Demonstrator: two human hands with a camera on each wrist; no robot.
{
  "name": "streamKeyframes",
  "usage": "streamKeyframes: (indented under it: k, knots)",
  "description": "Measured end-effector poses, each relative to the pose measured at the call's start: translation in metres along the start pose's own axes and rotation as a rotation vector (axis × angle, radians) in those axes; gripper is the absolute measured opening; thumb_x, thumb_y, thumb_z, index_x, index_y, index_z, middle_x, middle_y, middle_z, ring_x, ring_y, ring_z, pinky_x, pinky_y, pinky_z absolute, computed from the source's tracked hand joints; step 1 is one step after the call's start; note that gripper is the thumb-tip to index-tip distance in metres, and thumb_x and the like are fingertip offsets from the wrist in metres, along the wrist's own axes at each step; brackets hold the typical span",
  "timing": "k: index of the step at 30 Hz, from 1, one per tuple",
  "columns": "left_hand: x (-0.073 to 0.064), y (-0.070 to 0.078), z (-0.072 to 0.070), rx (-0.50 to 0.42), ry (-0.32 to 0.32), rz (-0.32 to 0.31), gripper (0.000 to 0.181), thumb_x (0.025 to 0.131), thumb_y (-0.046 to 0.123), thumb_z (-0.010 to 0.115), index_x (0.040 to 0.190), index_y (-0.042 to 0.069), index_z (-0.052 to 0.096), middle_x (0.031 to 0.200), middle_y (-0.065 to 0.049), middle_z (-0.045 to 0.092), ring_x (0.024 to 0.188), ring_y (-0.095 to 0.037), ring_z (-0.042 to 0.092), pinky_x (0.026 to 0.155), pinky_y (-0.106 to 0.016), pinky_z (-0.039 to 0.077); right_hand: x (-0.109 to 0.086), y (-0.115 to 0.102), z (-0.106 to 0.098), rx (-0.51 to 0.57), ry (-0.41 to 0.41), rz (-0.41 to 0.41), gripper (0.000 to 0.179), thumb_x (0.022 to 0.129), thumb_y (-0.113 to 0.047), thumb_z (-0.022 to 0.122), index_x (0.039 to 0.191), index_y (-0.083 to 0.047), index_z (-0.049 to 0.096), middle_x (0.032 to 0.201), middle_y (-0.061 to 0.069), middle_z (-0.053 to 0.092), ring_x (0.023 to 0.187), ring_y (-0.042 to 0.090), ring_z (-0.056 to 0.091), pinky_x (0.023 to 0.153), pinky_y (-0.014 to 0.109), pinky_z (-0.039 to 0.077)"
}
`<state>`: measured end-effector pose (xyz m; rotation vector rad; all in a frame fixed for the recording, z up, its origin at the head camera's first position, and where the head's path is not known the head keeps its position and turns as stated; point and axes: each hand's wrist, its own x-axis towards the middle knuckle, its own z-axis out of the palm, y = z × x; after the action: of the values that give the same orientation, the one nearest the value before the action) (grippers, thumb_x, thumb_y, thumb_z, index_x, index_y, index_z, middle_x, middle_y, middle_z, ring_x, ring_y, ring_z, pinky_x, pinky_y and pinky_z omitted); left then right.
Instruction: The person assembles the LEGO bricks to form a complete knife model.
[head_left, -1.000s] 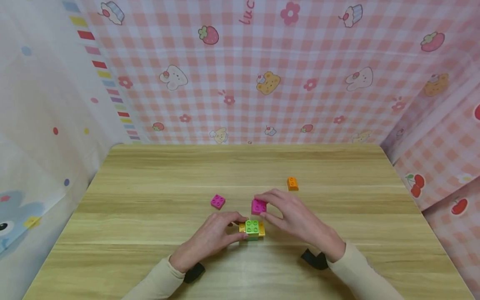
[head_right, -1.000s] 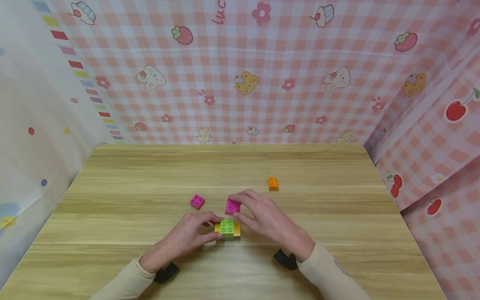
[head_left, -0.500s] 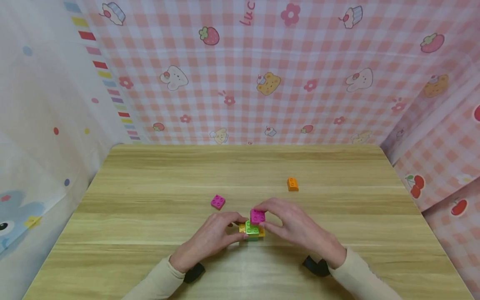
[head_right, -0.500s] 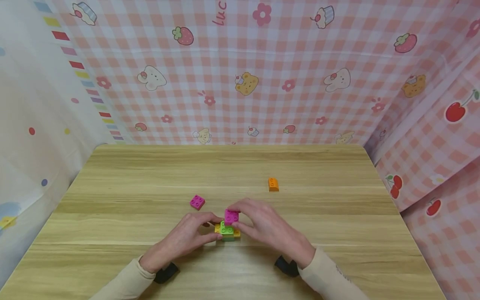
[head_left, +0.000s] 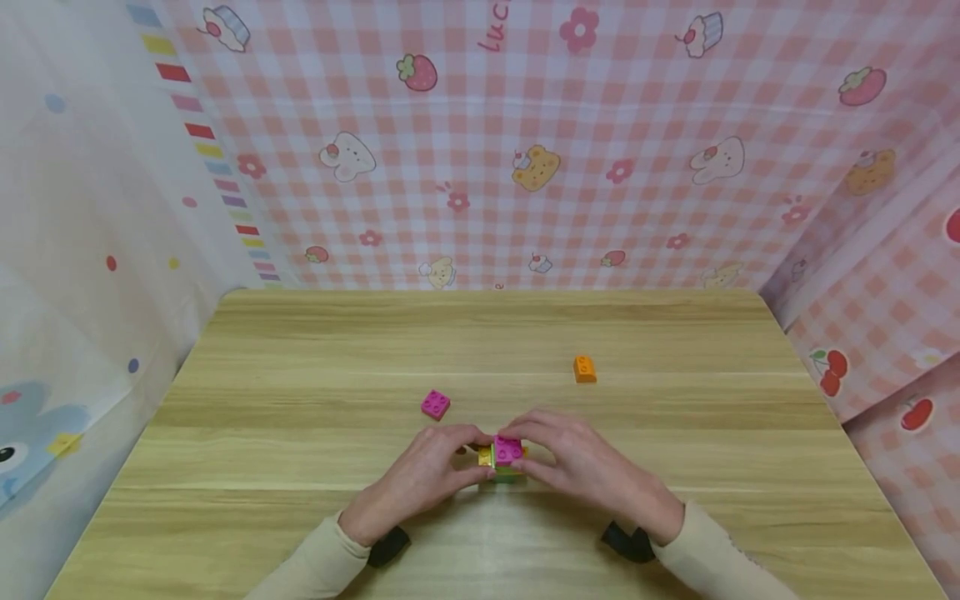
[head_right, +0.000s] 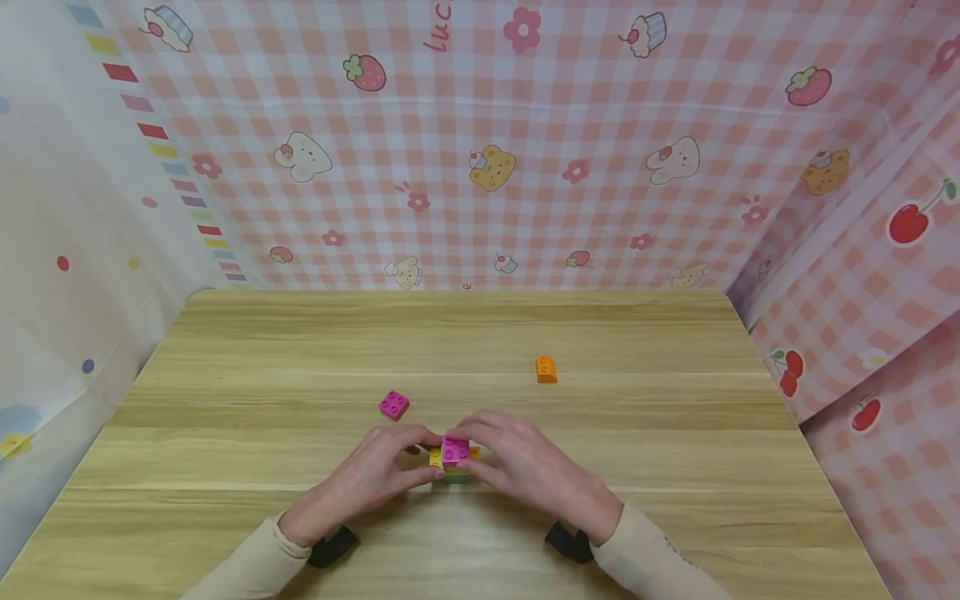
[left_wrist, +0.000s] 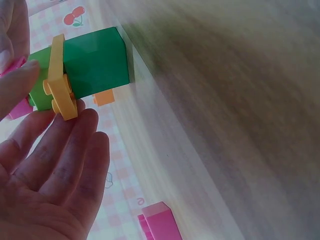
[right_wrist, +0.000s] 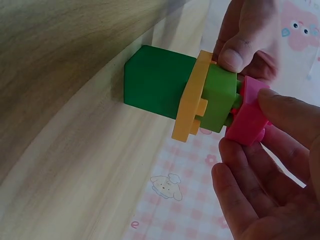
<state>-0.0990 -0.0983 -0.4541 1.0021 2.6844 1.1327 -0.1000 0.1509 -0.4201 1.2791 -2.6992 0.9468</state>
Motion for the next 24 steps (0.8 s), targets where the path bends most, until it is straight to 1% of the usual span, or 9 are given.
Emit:
streamKeyframes:
  k: [9,17,24]
  knots:
    - [-0.0004,0.0003,0.0003,-0.006,-0.006,-0.016,0.025,0.091,0.020,0.081,0.112,0.008,0.075,0.108,-0.003,0.077,0.097,-0.020,0.072,0.086,-0.035,0.060,0.0019,-0.0016,0.0027,0.004,-0.030,0.035,0.028,0.096,-0.017,0.076,0.123,-0.009,0.073,0.125,0.000,0.069,0.115,0.016,0.066,0.096,0.035,0.057]
    - [0.0001,0.0000,0.0005,-0.003,-0.018,-0.038,0.026,0.092,0.023,0.081,0.113,0.009,0.076,0.109,-0.002,0.077,0.098,-0.018,0.071,0.086,-0.035,0.059,0.0012,0.0001,0.0026,0.021,-0.020,0.005,0.027,0.094,-0.017,0.078,0.120,-0.011,0.073,0.122,-0.003,0.070,0.111,0.012,0.067,0.093,0.029,0.058]
    - [0.0012,-0.0001,-0.0004,0.023,-0.021,-0.042,0.025,0.092,0.024,0.081,0.112,0.009,0.078,0.108,-0.003,0.078,0.098,-0.016,0.071,0.086,-0.036,0.059,0.0030,-0.0005,0.0028,-0.006,-0.036,-0.011,0.027,0.095,-0.019,0.078,0.120,-0.011,0.073,0.121,-0.004,0.069,0.110,0.010,0.066,0.093,0.028,0.057]
